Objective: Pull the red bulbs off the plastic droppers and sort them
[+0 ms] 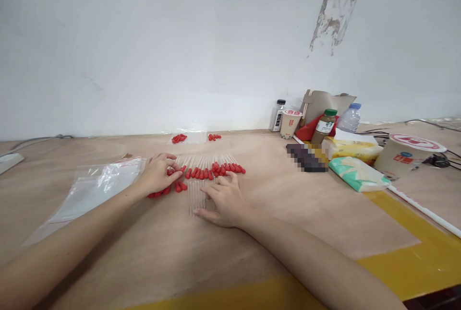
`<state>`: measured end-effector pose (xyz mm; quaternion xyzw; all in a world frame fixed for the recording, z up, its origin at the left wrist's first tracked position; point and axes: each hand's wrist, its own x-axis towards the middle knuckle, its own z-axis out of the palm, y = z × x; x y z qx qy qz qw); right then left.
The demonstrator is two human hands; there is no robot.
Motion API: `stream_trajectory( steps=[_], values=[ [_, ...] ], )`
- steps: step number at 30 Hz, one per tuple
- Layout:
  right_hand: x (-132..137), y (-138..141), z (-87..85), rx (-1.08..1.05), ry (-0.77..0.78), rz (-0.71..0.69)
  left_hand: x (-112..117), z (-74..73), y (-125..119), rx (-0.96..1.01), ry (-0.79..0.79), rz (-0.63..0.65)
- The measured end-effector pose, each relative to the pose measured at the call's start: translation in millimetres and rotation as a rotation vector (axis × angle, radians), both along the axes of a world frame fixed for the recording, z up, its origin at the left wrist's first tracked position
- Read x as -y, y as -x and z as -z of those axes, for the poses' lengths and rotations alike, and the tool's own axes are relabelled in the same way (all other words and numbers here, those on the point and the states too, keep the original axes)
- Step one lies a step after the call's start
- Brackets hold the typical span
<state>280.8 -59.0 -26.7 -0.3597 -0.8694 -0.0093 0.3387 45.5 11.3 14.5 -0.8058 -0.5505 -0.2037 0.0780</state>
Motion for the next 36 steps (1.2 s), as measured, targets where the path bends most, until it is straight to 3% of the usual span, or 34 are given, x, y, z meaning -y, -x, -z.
stream_trajectory(
  steps=[4, 8, 13, 17, 23, 29, 36],
  values=[
    [1.8, -0.4, -2.2, 0.015, 0.024, -0.034, 12.3, -0.4, 8.2, 0.113, -0.083, -0.013],
    [1.3, -0.2, -2.0, 0.025, 0.021, -0.052, 32.5, 5.3, 15.2, 0.167, -0.27, 0.062],
    [-3.0, -2.0, 0.6, -0.085, -0.076, 0.095, 58.3, 17.9, 12.5, 0.193, -0.387, 0.243],
    [-7.4, -6.2, 0.0, -0.104, -0.234, 0.186, 67.8, 25.1, 7.2, 0.173, -0.378, 0.397],
    [-10.6, -6.0, 3.0, -0.011, -0.344, 0.097, 66.4, 32.5, 5.6, 0.145, -0.4, 0.54],
    [-12.2, -4.1, 10.6, 0.003, -0.342, 0.003, 68.3, 33.7, 1.7, 0.16, -0.398, 0.576],
    [-4.0, 0.8, 5.3, 0.019, -0.328, -0.031, 72.9, 31.2, -9.7, 0.07, -0.297, 0.549]
  ],
)
